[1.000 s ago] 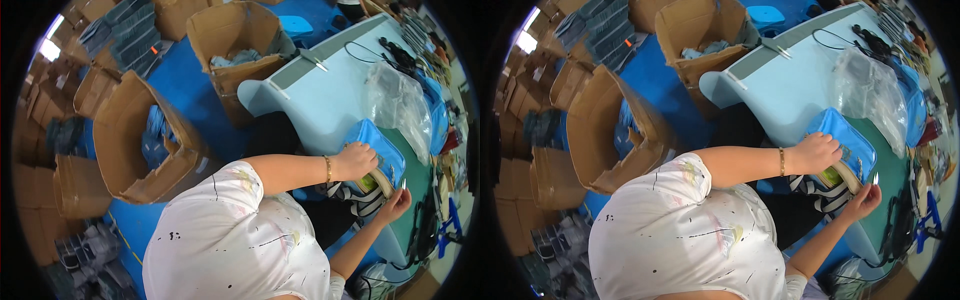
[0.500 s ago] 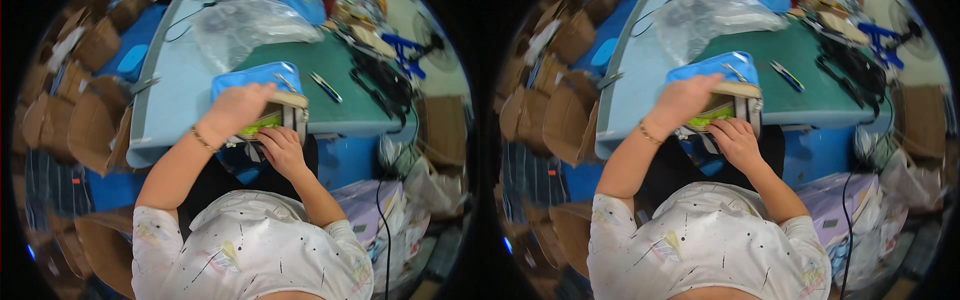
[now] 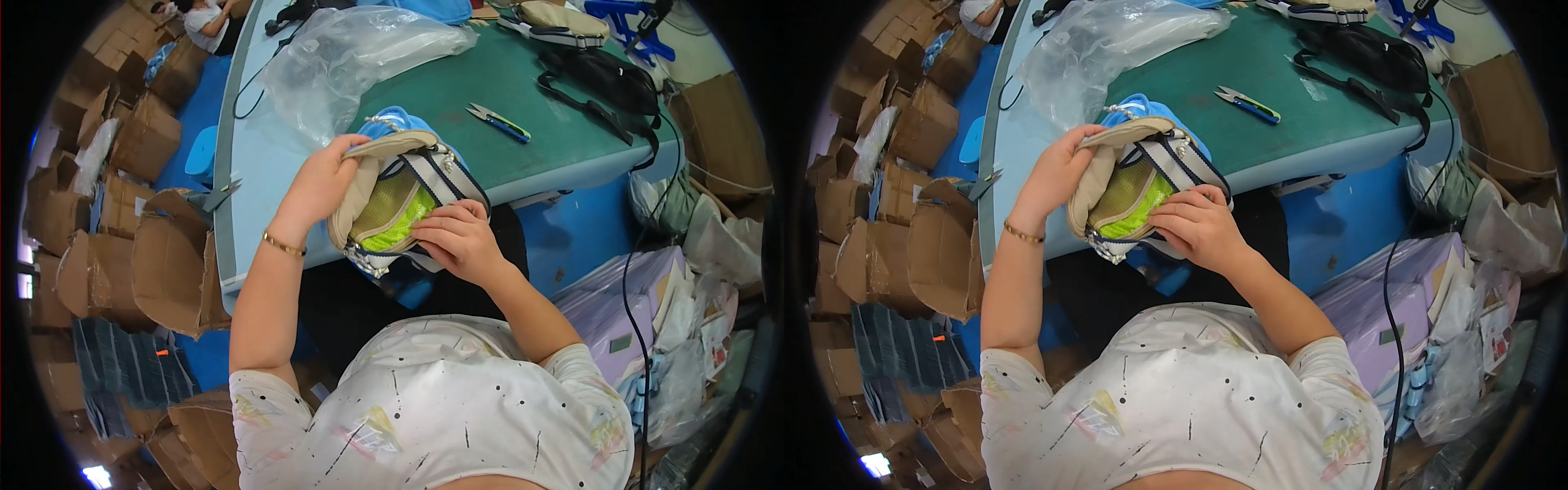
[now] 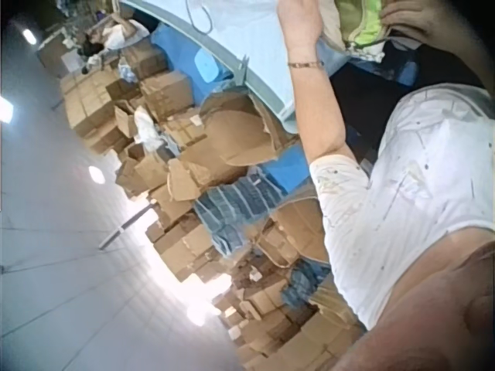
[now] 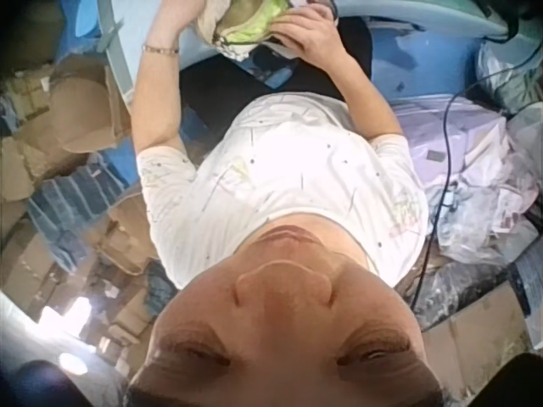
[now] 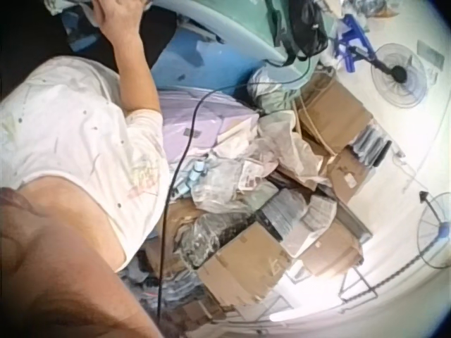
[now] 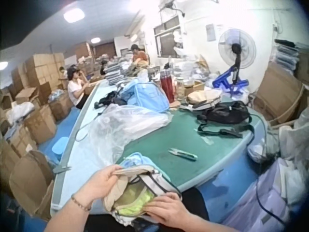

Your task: The recorder uses nippers to trim excess threads from a newly manufactured blue and tan bag and inspects the interior.

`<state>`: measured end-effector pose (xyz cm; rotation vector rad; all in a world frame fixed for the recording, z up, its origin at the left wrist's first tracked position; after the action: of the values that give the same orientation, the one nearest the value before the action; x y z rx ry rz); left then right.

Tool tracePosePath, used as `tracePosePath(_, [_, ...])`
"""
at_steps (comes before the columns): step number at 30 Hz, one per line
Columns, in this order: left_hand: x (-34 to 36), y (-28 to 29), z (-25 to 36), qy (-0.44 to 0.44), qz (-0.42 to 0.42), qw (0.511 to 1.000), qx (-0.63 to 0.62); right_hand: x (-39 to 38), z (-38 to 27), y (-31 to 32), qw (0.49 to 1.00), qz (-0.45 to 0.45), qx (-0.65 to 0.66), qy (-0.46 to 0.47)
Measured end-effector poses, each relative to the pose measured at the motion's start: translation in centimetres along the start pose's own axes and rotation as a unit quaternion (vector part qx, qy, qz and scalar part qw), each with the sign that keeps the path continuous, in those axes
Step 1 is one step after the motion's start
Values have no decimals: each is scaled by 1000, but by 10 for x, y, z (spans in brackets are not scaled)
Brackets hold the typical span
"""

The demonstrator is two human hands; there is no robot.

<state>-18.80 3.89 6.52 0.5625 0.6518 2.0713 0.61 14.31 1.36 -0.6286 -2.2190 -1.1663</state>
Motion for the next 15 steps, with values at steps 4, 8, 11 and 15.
tracePosePath(4, [-14,-9,30,-36,32,984,172,17,17,32,990,128,40,-53])
tracePosePath(8, [-15,-30,64,-169,75,936,299,46,51,47,977,170,23,-124])
tracePosePath(11, [-15,-49,73,-217,65,923,310,59,58,41,986,136,36,-91])
tracePosePath(15, [-22,-61,72,-194,119,952,205,54,83,16,945,-15,250,-212])
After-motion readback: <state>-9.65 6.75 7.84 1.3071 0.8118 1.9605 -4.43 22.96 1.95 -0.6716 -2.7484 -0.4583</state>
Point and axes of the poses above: each hand's wrist, its own x-axis towards the middle knuckle, its own y-axis out of the back of the hand, z = x × y, the point moved 5 cm from there along x, towards the middle knuckle, and after that the axes turned 8 degrees about -y, right-handed, at the moved point
